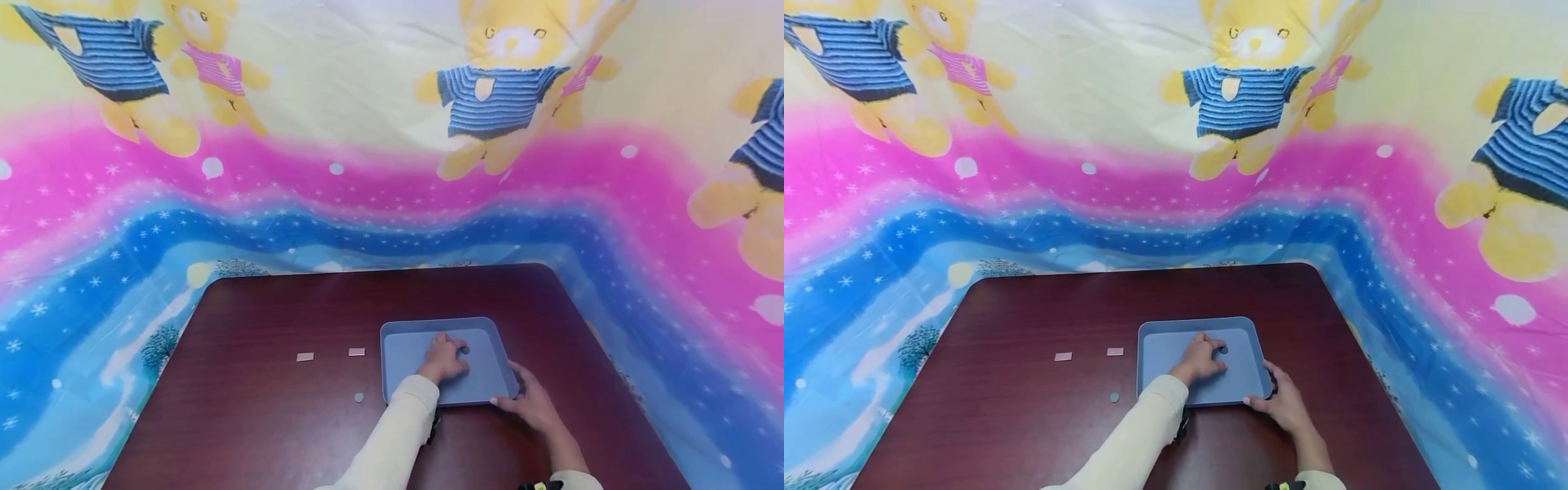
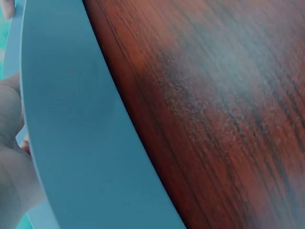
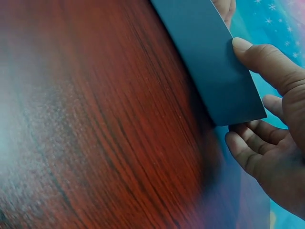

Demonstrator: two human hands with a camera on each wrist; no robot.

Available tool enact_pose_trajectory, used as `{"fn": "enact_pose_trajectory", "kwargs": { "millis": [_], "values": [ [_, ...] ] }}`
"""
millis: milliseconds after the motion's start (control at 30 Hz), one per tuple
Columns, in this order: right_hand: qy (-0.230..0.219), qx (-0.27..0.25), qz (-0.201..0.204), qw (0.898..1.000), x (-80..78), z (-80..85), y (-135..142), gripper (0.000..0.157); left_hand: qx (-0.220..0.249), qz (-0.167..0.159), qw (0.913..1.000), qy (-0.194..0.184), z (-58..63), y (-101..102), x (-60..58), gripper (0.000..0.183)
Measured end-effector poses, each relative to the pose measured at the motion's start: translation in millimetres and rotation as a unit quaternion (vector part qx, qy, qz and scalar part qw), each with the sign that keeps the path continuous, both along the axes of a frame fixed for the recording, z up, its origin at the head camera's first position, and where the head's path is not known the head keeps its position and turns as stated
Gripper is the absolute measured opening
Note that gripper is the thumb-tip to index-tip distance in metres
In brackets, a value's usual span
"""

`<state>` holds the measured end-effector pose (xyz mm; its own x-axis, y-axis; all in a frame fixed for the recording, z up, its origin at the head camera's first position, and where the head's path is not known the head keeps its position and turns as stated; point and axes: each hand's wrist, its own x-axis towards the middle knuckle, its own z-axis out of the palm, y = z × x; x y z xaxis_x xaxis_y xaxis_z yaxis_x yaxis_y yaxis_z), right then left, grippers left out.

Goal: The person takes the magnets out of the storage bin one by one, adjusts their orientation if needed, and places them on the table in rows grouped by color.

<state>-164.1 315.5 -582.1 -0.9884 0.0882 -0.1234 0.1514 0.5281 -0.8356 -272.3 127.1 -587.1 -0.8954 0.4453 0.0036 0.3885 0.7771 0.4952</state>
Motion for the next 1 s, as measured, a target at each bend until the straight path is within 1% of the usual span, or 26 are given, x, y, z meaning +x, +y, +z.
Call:
{"fn": "enact_pose_trajectory", "kwargs": {
  "millis": [100,200,367,500,600,700,800,900,1000],
  "values": [
    [-0.001,0.008,-0.003,1.000,-1.5,-1.6,0,0.095,-0.003,-0.002,1.0000,0.000,1.1,-1,1.6,0.032],
    [0.002,0.011,-0.003,1.000,-1.5,-2.2,0,0.094,0.010,-0.002,0.9999,0.011,0.2,-1,2.5,0.028],
    [0.008,0.009,0.000,1.000,-1.2,-1.9,0,0.094,0.013,0.006,0.9995,0.028,-5.6,-2,1.9,0.019],
    [0.006,0.011,-0.003,1.000,-0.9,-2.1,-1,0.094,0.012,0.006,0.9990,0.042,-10.4,-2,1.6,0.022],
    [0.005,0.009,-0.004,1.000,-0.3,-1.7,-2,0.094,0.003,-0.012,0.9978,0.065,-11.4,-3,2.4,0.022],
    [0.004,0.004,-0.006,1.000,0.0,-1.5,-2,0.093,-0.005,-0.037,0.9949,0.094,-10.5,-5,3.6,0.018],
    [0.004,0.002,-0.006,1.000,-0.1,-1.5,-2,0.093,-0.003,-0.053,0.9918,0.116,-10.3,-7,4.0,0.017],
    [0.002,0.003,-0.006,1.000,-0.2,-1.8,-2,0.094,0.007,-0.057,0.9917,0.115,-11.1,-10,3.2,0.017],
    [0.002,0.004,-0.005,1.000,-0.5,-2.5,-2,0.095,0.041,-0.050,0.9938,0.091,-11.4,-13,2.1,0.017]
  ]
}}
